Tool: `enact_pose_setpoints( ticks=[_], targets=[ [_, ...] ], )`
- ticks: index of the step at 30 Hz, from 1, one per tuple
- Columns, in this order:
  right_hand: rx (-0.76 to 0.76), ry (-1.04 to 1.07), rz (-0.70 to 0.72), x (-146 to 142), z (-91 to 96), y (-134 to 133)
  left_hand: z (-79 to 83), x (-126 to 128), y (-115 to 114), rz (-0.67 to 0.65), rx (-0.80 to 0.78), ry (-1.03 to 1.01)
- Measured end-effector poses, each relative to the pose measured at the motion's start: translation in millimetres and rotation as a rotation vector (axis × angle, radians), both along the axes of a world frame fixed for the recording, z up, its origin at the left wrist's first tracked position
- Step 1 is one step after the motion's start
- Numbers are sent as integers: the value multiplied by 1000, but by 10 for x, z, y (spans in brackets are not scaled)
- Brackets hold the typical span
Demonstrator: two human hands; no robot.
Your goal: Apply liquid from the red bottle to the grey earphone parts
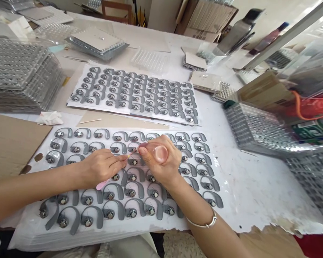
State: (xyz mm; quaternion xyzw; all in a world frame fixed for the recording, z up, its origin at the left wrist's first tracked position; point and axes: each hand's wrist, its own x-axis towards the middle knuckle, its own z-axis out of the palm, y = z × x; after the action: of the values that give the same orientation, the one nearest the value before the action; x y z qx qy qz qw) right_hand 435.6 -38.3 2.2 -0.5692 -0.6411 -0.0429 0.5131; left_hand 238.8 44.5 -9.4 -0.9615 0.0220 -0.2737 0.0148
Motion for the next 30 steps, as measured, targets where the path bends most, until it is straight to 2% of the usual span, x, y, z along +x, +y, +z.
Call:
enact_pose_setpoints(
  ticks=[4,12,20,30],
  targets=[
    [32,-2,-9,3,6,-7,-8,0,4,5,6,1],
    [-25,4,-10,12,-12,-6,-19,-6,-2,2,-13,6],
    [36,-39,16,-4,-30,21,-5,-4,6,6,-22,7],
    [30,-28,-15,3,-24,-4,19,-18,38,-5,-42,26]
  ],
)
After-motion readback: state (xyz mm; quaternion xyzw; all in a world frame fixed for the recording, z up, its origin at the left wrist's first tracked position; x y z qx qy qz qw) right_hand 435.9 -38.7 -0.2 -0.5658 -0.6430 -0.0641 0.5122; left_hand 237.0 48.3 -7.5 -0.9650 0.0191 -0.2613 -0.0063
